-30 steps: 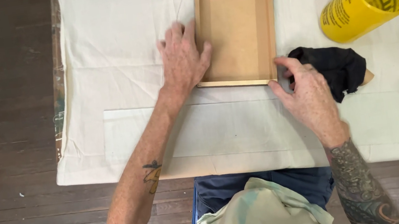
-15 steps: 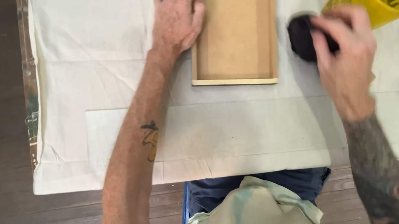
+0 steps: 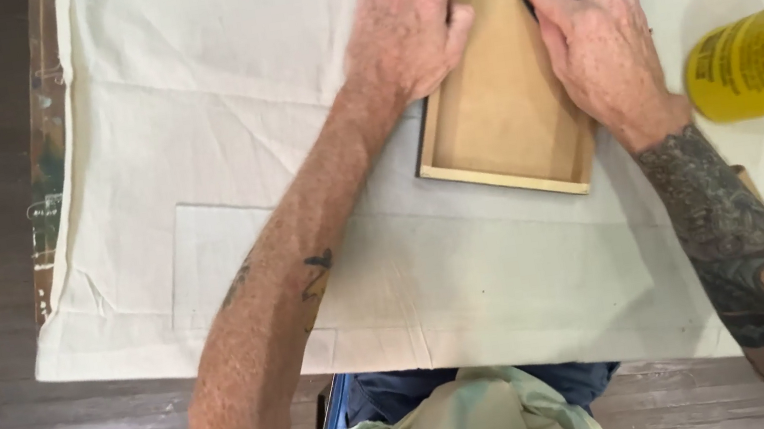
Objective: The person wipes the inside of a wooden frame with a black cloth, then measures and cuts a strip of brown paper using a utility knife. They apply adhesive to the paper strip with a foam brush and attach it to the frame's inner edge, trimming excess and pressing it into place. The person repeats the wiping process on the frame's interior.
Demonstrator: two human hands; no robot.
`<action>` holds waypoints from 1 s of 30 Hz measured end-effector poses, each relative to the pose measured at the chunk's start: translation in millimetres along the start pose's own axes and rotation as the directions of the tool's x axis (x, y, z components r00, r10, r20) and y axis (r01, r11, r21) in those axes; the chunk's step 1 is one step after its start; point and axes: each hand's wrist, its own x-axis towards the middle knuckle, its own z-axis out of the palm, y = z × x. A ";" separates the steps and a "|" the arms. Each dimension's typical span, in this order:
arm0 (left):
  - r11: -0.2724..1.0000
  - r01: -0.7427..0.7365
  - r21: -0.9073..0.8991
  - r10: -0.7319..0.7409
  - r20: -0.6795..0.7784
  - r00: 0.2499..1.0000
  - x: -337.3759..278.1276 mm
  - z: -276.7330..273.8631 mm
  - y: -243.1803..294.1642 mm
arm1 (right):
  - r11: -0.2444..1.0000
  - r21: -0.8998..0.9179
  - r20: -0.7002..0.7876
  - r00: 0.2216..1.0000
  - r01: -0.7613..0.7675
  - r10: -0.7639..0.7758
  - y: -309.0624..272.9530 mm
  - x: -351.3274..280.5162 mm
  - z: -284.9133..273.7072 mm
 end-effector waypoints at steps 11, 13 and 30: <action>0.999 0.035 -0.010 -0.036 -0.020 0.999 -1.8 4.4 -1.6 | 0.998 -0.066 -0.029 1.000 0.003 -0.005 15.3 5.5 19.2; 1.000 0.024 -0.018 -0.025 -0.052 0.998 -1.8 3.1 -2.7 | 0.998 -0.064 -0.050 0.999 -0.004 0.000 11.1 13.3 27.6; 0.988 0.011 -0.156 -0.009 0.012 1.000 2.5 -13.7 4.4 | 0.992 -0.015 -0.124 0.985 -0.124 0.121 -20.2 46.3 38.5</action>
